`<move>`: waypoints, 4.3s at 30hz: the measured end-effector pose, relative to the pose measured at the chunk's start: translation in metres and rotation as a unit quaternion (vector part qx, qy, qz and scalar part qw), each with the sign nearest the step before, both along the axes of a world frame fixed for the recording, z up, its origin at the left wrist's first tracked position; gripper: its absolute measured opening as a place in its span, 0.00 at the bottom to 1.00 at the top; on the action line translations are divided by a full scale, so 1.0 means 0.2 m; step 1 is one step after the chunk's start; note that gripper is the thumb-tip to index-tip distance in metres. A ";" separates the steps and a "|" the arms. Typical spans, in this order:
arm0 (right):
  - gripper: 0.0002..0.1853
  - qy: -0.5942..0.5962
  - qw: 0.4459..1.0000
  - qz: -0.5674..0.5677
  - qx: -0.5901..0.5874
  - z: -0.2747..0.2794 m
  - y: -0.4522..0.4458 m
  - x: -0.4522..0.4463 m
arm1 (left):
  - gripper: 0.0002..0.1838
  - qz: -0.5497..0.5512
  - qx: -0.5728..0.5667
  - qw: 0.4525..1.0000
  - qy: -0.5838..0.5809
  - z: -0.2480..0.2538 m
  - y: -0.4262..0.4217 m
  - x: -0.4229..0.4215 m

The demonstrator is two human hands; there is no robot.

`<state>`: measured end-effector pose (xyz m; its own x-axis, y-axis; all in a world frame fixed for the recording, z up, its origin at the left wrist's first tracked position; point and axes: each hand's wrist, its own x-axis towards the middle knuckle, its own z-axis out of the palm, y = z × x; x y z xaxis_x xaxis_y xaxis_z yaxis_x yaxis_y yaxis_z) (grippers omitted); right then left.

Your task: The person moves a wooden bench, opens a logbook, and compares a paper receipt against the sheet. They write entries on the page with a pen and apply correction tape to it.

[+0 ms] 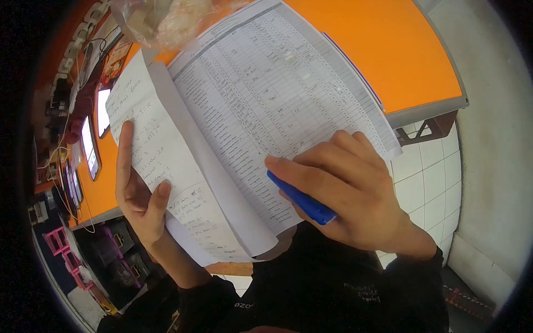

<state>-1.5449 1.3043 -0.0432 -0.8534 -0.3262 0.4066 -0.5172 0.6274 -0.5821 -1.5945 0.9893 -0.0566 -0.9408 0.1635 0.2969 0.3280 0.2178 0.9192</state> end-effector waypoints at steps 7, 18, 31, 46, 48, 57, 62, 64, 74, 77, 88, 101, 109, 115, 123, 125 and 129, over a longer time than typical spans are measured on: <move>0.24 -0.003 1.000 0.004 0.010 -0.03 -0.04 -0.01 | 0.47 -0.028 0.008 0.999 0.023 -0.03 -0.04 -0.01; 0.22 -0.001 0.999 -0.025 0.020 -0.01 0.01 -0.01 | 0.49 -0.002 0.020 1.000 0.000 -0.02 -0.01 0.00; 0.19 -0.016 0.994 -0.112 0.001 -0.02 0.13 0.01 | 0.51 0.047 0.038 0.998 -0.023 -0.01 0.01 0.01; 0.15 -0.039 0.978 -0.201 -0.036 0.02 0.14 0.01 | 0.50 0.021 0.031 0.999 -0.009 -0.01 0.01 0.00; 0.15 -0.020 0.978 -0.207 -0.021 0.02 0.12 0.00 | 0.51 -0.013 0.041 0.999 -0.019 0.00 -0.04 0.00; 0.11 -0.025 0.970 -0.243 0.012 0.00 0.11 0.02 | 0.51 -0.114 0.136 0.982 -0.064 0.05 -0.07 -0.03; 0.12 -0.021 0.967 -0.256 -0.004 -0.04 0.12 0.02 | 0.49 -0.107 0.135 0.983 -0.056 0.07 -0.04 -0.02; 0.12 -0.020 0.967 -0.253 -0.012 -0.06 0.13 0.02 | 0.49 -0.101 0.139 0.984 -0.049 0.07 -0.04 -0.01; 0.12 -0.022 0.965 -0.258 -0.037 -0.05 0.09 0.01 | 0.54 -0.109 0.100 0.989 -0.022 0.04 -0.04 0.00; 0.12 -0.018 0.966 -0.253 -0.041 -0.05 0.09 0.01 | 0.57 -0.106 0.108 0.988 -0.019 0.04 -0.03 -0.01; 0.12 -0.017 0.966 -0.252 -0.048 -0.06 0.09 0.02 | 0.67 -0.101 0.141 0.985 -0.016 0.01 -0.03 -0.02; 0.11 -0.022 0.964 -0.260 -0.053 -0.04 0.08 0.02 | 0.64 -0.099 0.142 0.985 -0.016 0.02 -0.02 -0.01; 0.11 -0.008 0.966 -0.256 -0.041 -0.06 0.09 0.02 | 0.62 -0.101 0.120 0.988 -0.015 0.02 -0.03 -0.01; 0.11 -0.026 0.965 -0.256 -0.048 -0.03 0.08 0.02 | 0.58 -0.100 0.109 0.989 -0.022 0.03 -0.03 -0.01; 0.11 -0.035 0.963 -0.259 -0.065 -0.04 0.08 0.02 | 0.55 -0.093 0.097 0.991 -0.007 0.02 -0.03 -0.01; 0.11 -0.010 0.967 -0.249 -0.055 -0.05 0.08 0.01 | 0.54 -0.088 0.099 0.991 -0.018 0.04 -0.03 0.00; 0.11 -0.036 0.963 -0.260 -0.057 -0.02 0.08 0.02 | 0.52 -0.075 0.095 0.992 -0.039 0.04 -0.01 0.00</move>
<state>-1.5407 1.3206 -0.0473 -0.9170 0.1962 0.3473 -0.1053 0.7206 -0.6853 -1.5953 0.9875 -0.0493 -0.9316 0.2515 0.2624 0.2692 -0.0078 0.9631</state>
